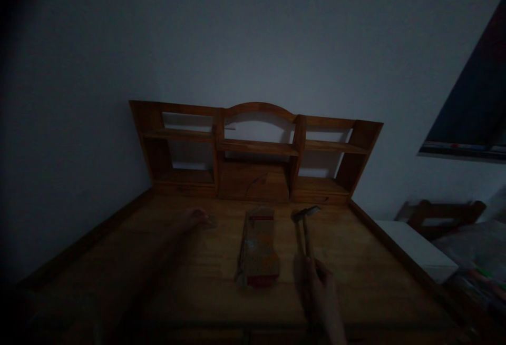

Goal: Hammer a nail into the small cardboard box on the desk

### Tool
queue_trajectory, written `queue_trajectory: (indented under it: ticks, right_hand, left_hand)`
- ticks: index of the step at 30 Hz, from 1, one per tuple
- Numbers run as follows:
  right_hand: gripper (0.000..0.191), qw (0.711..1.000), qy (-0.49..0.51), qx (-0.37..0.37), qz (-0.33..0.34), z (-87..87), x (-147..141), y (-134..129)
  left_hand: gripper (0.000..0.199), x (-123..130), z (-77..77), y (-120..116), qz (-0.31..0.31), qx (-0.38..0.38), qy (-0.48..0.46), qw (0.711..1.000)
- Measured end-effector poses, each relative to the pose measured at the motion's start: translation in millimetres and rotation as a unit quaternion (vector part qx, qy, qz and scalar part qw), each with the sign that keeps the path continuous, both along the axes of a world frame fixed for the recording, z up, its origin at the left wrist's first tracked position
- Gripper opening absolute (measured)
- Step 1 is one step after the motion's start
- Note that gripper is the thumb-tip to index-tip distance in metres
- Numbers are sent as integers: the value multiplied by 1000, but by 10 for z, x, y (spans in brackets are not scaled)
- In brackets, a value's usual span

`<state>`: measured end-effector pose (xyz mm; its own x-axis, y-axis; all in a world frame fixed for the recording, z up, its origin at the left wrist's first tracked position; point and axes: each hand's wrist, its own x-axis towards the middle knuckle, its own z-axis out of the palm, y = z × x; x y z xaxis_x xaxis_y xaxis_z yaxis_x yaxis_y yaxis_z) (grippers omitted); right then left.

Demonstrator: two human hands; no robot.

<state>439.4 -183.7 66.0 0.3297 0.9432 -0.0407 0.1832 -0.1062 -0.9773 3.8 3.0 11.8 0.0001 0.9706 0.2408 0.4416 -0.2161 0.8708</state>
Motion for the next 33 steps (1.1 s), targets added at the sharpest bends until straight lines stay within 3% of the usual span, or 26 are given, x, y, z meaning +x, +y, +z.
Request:
queue_trajectory:
  ticks: [4,12,15,18,22,25,29,33]
  right_hand:
    - [64,1000,-1,-7,0,-16,9,15]
    - [59,1000,-6,1,8,-99,63,47]
    - [62,1000,-2,-8,3,-101,42,49]
    - [63,1000,-1,-10,-6,-82,22,44]
    - [60,1000,-24,-2,3,-83,47,42]
    - [59,999,-44,-6,8,-106,81,48]
    - [56,999,-46,-8,7,-98,76,55]
    - [55,999,-45,-11,0,-90,62,61]
  left_hand:
    - [33,28,145,24,13,21,-5,1000]
    - [30,60,253,46,26,33,-20,999]
    - [29,305,396,0,15,73,-8,997]
    - [20,718,484,-57,-19,115,-6,993]
    - [20,1266,386,-97,-59,118,-56,990]
    - [22,1511,265,-107,-64,85,-134,985]
    - [23,1592,210,-161,-71,50,-194,977]
    - [25,1581,213,-260,-42,64,-128,989]
